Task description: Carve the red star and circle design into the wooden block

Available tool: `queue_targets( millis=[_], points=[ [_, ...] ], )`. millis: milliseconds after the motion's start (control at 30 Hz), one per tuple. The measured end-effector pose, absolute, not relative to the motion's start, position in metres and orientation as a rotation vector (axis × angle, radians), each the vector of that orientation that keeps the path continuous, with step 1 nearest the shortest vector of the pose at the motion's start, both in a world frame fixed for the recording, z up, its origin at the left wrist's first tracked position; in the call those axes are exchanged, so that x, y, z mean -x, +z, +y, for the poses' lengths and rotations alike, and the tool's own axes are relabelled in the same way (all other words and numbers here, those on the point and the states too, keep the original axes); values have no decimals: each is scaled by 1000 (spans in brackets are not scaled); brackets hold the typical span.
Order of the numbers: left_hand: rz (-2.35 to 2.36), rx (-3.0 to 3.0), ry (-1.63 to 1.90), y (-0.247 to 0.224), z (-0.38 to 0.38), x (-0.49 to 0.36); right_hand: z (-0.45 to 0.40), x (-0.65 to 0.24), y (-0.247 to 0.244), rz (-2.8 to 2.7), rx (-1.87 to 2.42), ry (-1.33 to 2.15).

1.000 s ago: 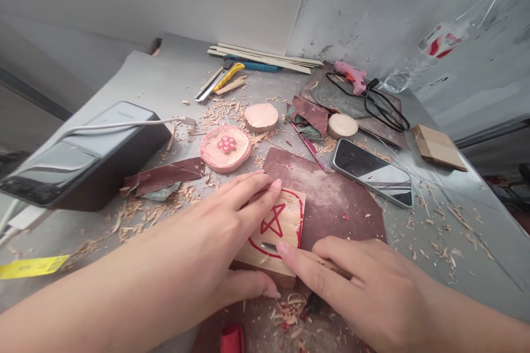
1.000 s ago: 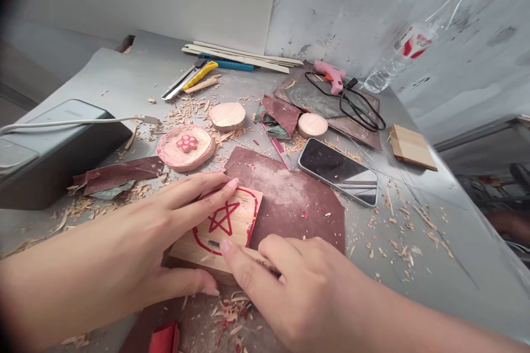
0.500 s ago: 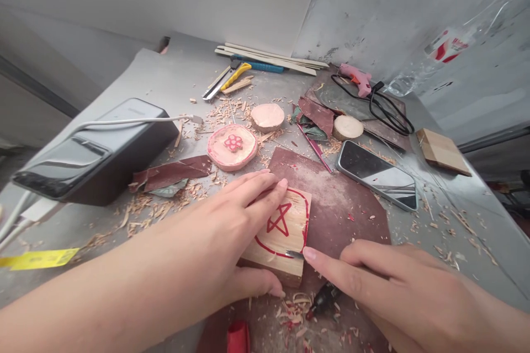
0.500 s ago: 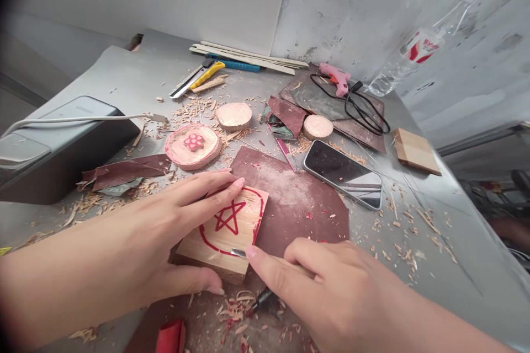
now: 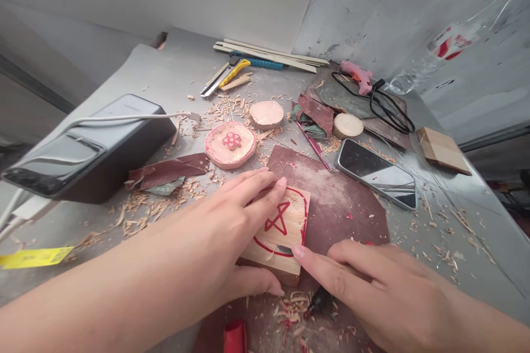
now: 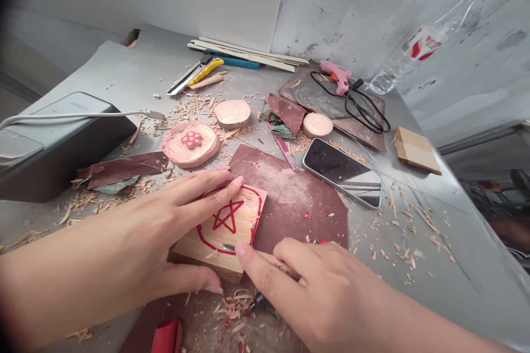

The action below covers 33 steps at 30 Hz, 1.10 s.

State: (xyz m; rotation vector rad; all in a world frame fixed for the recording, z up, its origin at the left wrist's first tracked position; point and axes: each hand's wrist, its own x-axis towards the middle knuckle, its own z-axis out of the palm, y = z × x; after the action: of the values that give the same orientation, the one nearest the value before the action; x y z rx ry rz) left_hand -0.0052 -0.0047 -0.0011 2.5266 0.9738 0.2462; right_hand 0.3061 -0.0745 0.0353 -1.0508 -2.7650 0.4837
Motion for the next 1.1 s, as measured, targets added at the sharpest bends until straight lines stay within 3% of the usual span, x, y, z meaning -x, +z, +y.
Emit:
queue_targets(
  millis=[500,1100],
  points=[
    [1121,-2441,304,10,-15,-4,-68,-289,25,-2743,1004,471],
    [898,-2635,429,23,-7,13,-77,-314,35,-2637,1150,515]
  ],
)
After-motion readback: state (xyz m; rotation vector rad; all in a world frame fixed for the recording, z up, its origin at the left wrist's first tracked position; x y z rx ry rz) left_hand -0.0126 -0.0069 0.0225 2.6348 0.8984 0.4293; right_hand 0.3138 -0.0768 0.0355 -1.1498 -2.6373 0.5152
